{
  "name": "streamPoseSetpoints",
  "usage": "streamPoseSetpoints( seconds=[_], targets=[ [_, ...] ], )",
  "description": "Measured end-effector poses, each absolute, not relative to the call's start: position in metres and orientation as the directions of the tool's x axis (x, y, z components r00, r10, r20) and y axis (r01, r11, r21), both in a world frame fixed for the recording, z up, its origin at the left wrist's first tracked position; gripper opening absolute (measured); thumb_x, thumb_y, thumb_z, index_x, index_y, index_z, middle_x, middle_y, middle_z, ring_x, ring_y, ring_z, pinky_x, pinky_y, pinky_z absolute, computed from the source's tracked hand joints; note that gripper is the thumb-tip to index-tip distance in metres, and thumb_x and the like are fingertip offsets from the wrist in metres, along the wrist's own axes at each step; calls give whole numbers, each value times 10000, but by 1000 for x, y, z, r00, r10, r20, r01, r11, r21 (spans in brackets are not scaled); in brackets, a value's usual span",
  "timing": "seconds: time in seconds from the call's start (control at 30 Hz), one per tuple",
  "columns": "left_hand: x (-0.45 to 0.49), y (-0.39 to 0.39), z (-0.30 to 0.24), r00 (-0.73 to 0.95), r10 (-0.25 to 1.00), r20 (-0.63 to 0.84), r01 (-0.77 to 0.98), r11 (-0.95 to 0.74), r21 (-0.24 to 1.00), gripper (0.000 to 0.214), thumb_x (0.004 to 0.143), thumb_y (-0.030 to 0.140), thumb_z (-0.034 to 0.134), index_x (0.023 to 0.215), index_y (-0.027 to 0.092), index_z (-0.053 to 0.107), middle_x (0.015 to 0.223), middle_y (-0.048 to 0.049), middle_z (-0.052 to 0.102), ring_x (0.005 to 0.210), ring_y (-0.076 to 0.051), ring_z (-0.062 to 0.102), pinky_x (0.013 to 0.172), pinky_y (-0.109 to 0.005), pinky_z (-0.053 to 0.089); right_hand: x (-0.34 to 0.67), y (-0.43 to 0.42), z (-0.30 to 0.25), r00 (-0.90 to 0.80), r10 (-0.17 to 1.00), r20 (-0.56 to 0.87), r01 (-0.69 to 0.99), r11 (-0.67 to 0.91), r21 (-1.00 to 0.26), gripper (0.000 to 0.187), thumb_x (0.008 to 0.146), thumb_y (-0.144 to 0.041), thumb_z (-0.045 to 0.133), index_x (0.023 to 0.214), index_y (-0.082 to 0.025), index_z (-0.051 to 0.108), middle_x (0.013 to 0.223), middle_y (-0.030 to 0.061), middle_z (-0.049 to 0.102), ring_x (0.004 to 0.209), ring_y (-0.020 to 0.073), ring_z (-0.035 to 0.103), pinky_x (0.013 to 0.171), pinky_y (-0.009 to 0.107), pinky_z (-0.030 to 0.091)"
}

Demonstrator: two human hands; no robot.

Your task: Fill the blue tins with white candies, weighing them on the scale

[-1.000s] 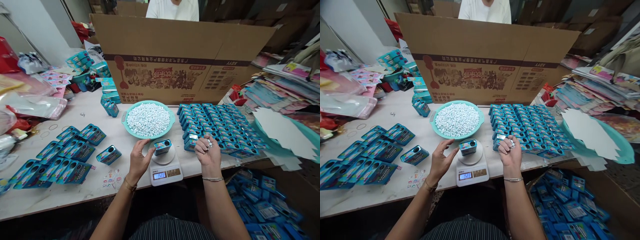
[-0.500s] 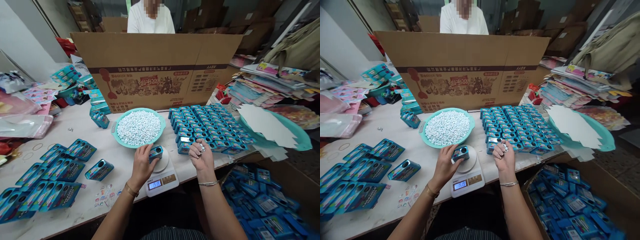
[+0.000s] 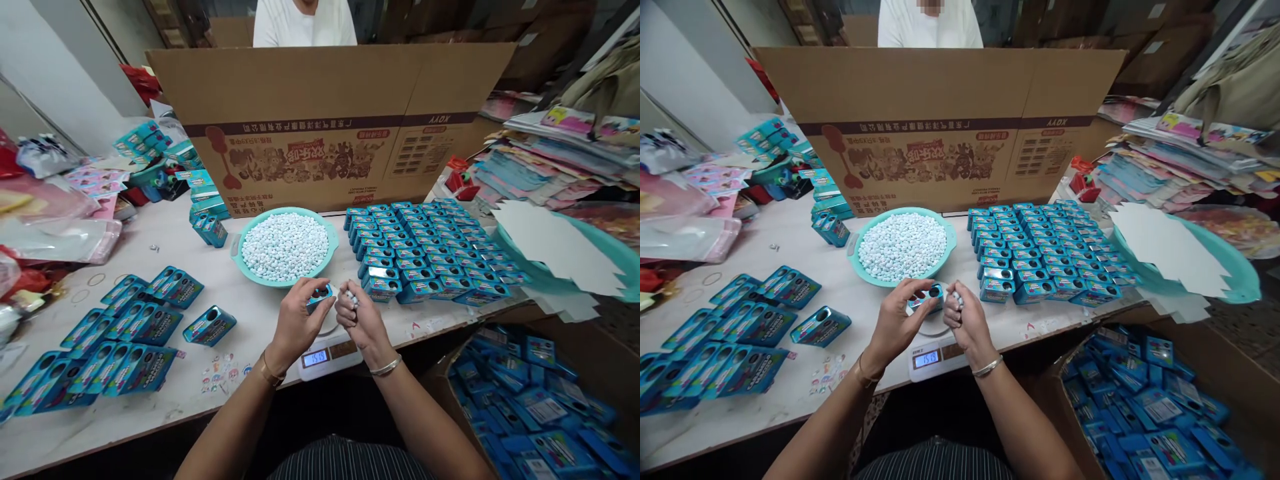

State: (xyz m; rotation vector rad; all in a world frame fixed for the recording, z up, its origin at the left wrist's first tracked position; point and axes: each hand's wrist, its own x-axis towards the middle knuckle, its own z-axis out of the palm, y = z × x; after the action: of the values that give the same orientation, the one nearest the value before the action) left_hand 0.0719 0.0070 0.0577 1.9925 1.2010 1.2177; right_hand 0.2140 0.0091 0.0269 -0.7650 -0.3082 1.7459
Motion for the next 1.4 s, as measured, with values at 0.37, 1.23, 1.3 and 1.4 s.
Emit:
streamPoseSetpoints(
  seconds=[0.37, 1.23, 1.3, 1.4],
  targets=[
    [39, 26, 45, 166, 906, 389, 428, -421, 799, 312, 882, 218, 583, 1191, 212, 628, 1021, -68, 699, 919, -188, 671, 811, -344, 560, 219, 24, 41, -215, 973, -79, -192, -122, -974, 362, 831, -541, 626, 779, -182, 625, 530, -71, 396, 446, 71, 268, 408, 202, 200],
    [39, 29, 10, -1, 934, 358, 394, -328, 858, 285, 861, 169, 581, 1137, 209, 639, 1048, -70, 703, 968, -198, 674, 885, -371, 544, 233, 46, 40, -341, 935, 96, 654, 309, -690, 233, 938, -430, 501, 860, -264, 645, 694, 25, 654, 638, 213, 586, 607, 297, 339],
    [40, 29, 9, -1, 934, 358, 404, -327, 854, 276, 864, 173, 581, 1130, 208, 644, 1057, -71, 703, 971, -198, 674, 883, -367, 544, 234, 45, 41, -343, 934, 103, 647, 314, -695, 200, 923, -415, 529, 882, -268, 657, 711, 25, 668, 655, 215, 599, 617, 300, 353],
    [40, 30, 9, 6, 934, 357, 413, -327, 850, 270, 866, 173, 582, 1126, 210, 646, 1060, -70, 704, 977, -197, 672, 886, -361, 541, 233, 47, 41, -334, 936, 109, 639, 310, -704, 187, 914, -402, 541, 883, -267, 666, 687, 14, 664, 619, 203, 583, 606, 300, 362]
  ],
)
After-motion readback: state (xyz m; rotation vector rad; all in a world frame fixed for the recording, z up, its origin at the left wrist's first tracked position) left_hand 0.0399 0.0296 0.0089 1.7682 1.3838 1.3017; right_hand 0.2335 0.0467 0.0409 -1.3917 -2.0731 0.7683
